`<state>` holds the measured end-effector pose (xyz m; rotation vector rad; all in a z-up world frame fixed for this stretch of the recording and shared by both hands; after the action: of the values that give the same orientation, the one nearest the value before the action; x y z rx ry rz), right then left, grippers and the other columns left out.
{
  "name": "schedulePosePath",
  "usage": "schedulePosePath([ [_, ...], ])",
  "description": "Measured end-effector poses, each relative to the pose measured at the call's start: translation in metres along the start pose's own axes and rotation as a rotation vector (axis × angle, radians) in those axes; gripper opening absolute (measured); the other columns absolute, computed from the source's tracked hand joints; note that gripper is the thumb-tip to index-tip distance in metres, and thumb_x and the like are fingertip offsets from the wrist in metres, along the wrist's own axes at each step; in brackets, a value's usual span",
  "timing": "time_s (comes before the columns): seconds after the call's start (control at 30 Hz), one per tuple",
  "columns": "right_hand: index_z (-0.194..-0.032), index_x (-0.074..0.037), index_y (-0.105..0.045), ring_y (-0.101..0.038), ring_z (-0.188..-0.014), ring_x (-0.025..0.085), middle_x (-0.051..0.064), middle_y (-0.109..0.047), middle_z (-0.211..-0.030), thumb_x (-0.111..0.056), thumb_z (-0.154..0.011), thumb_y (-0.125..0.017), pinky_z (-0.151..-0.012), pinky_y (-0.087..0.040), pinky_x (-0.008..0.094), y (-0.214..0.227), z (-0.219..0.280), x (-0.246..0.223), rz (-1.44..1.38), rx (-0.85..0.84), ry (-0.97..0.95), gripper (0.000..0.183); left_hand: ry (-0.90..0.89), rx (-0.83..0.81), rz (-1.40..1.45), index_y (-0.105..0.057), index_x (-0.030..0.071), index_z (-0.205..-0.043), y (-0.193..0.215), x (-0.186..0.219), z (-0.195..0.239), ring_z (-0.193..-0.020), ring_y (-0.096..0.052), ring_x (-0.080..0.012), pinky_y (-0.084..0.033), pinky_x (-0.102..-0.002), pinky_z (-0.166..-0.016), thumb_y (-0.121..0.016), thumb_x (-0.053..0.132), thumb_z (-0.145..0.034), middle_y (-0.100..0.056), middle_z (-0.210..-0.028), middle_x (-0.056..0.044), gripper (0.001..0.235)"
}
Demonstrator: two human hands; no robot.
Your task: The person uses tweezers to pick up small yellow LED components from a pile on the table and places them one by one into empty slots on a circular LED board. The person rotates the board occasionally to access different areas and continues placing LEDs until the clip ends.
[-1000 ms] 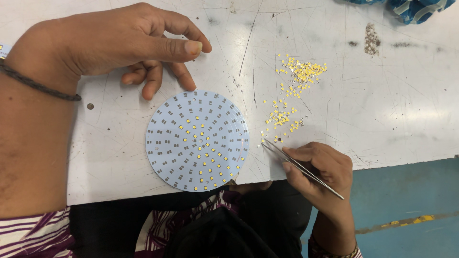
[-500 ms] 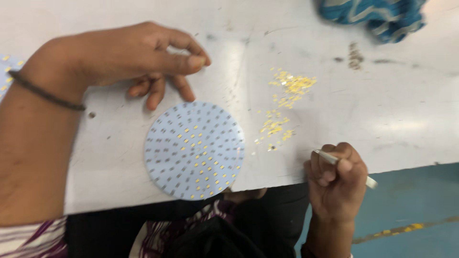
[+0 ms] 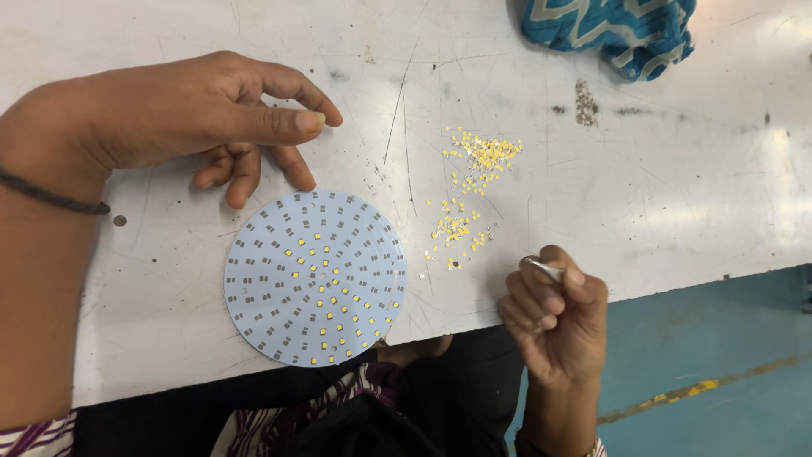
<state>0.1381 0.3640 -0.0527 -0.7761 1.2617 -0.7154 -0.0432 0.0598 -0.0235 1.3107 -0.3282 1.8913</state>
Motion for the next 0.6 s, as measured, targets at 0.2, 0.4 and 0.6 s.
schedulePosePath([
  [0.2,-0.097,-0.002,-0.059,-0.045,-0.063,0.007,-0.001,-0.053,-0.072,-0.019,-0.103,-0.063,-0.057,-0.038,0.023,-0.004,-0.002,-0.001,0.046,0.029,0.022,0.019,-0.025,-0.016,0.008,-0.062,0.004,-0.131,-0.008,0.026,0.007,-0.037,-0.067,-0.0195,-0.044,-0.026,-0.028,-0.066,0.057,-0.081,-0.078,-0.09,-0.026,0.072],
  [0.4,-0.091,0.001,-0.065,-0.05,-0.062,0.007,0.002,-0.059,-0.071,-0.016,-0.098,-0.072,-0.057,-0.038,0.022,-0.045,0.014,0.005,1.009,-0.097,0.364,0.02,-0.162,-0.032,0.003,-0.056,-0.003,-0.134,-0.002,0.008,0.008,-0.043,-0.071,-0.0173,-0.047,-0.022,-0.03,-0.064,0.055,-0.088,-0.077,-0.092,-0.024,0.074],
  [0.6,-0.084,0.0,-0.068,-0.052,-0.052,0.011,0.004,-0.057,-0.063,-0.012,-0.078,-0.077,-0.049,-0.035,0.026,-0.082,0.01,0.036,1.72,-0.328,0.516,0.016,-0.226,0.101,-0.076,-0.062,-0.007,-0.127,0.005,0.007,0.015,-0.04,-0.069,-0.0178,-0.049,-0.021,-0.03,-0.066,0.056,-0.089,-0.078,-0.083,-0.026,0.074],
])
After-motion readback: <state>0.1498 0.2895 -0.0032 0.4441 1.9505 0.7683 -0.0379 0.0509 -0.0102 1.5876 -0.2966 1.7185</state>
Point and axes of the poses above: each hand's wrist, its own z-axis away from the middle knuckle, its own y-axis out of the back of the hand, x = y × z, the point moved 8 cm from there along -z, towards the middle knuckle
